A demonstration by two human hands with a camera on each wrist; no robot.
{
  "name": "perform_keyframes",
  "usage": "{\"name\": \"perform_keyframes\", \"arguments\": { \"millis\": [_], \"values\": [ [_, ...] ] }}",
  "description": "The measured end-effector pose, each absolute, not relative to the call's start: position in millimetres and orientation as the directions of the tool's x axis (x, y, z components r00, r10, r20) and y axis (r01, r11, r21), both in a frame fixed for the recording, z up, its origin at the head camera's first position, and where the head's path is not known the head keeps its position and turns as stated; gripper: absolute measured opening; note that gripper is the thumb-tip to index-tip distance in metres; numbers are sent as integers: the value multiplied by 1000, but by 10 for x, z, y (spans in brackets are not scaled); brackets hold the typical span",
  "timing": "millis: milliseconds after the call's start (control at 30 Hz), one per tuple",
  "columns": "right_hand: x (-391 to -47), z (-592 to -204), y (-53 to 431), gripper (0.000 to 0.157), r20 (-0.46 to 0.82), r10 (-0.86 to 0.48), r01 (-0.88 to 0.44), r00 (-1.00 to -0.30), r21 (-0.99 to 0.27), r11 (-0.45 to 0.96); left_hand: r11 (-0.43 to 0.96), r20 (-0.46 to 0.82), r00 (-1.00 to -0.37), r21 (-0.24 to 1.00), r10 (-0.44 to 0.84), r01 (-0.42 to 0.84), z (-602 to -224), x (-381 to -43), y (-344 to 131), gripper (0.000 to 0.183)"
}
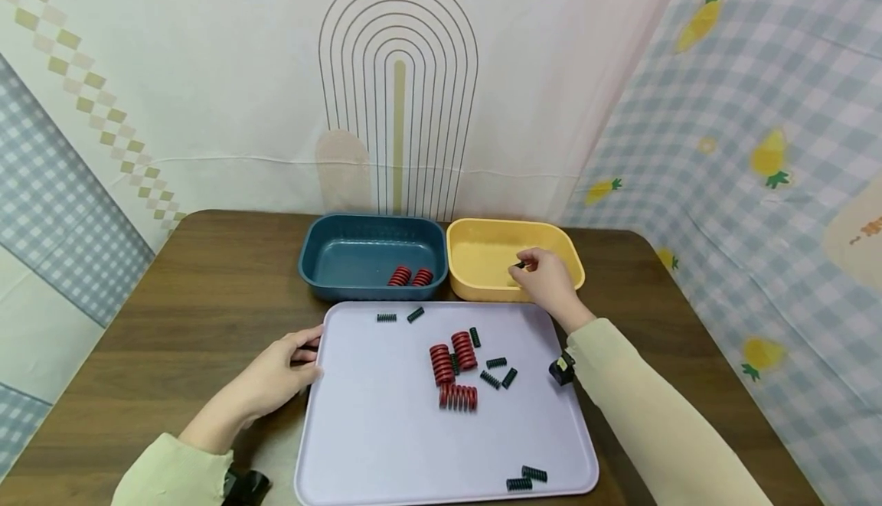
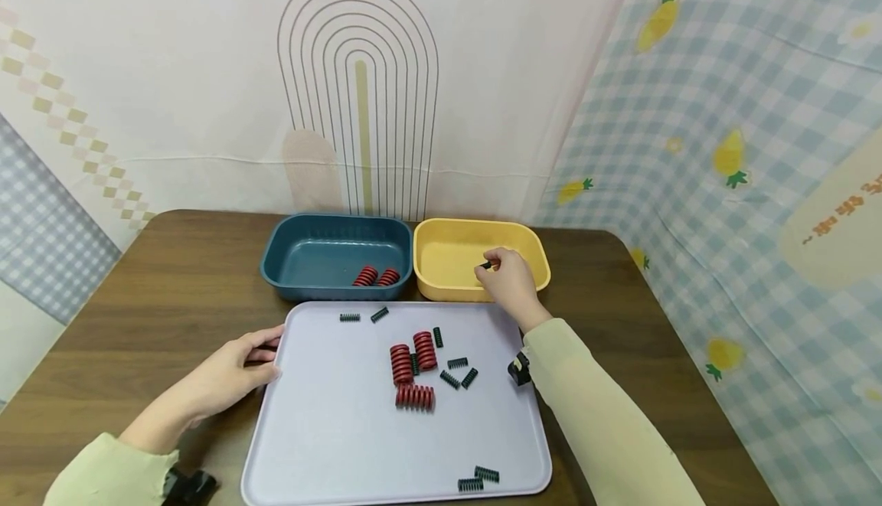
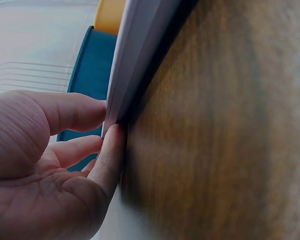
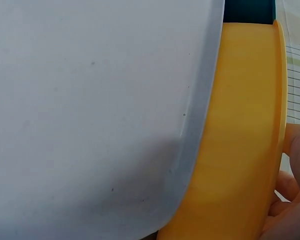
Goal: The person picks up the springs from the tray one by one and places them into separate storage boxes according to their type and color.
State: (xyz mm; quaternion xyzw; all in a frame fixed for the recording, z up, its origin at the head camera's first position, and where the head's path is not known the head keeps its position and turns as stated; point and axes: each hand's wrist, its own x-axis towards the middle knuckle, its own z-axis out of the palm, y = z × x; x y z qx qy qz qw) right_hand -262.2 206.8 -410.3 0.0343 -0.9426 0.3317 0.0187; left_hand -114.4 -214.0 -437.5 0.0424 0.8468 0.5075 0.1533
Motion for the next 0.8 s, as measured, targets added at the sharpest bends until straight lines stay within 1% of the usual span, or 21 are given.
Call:
{"name": "perform_keyframes", "arguments": {
  "millis": [233, 367, 633, 800],
  "values": [
    [-2604, -4067, 2037, 39, 57, -50, -75, -997, -622, 779, 453, -178, -954, 890, 240, -52, -4373, -1130, -2137, 63],
    [-2611, -4084, 2042, 39, 52, -51, -72, -997, -619, 782, 450, -179, -955, 892, 237, -56, -4372, -1127, -2132, 63],
    [-2598, -4075, 2059, 44, 53, -59, -80, -997, -630, 772, 452, -194, -951, 890, 240, -68, -4375, -1134, -2136, 64],
    [-2559, -4035, 2105, 48, 85, -86, -121, -993, -648, 752, 455, -191, -951, 888, 241, -63, -4386, -1131, -2140, 64]
  ]
}}
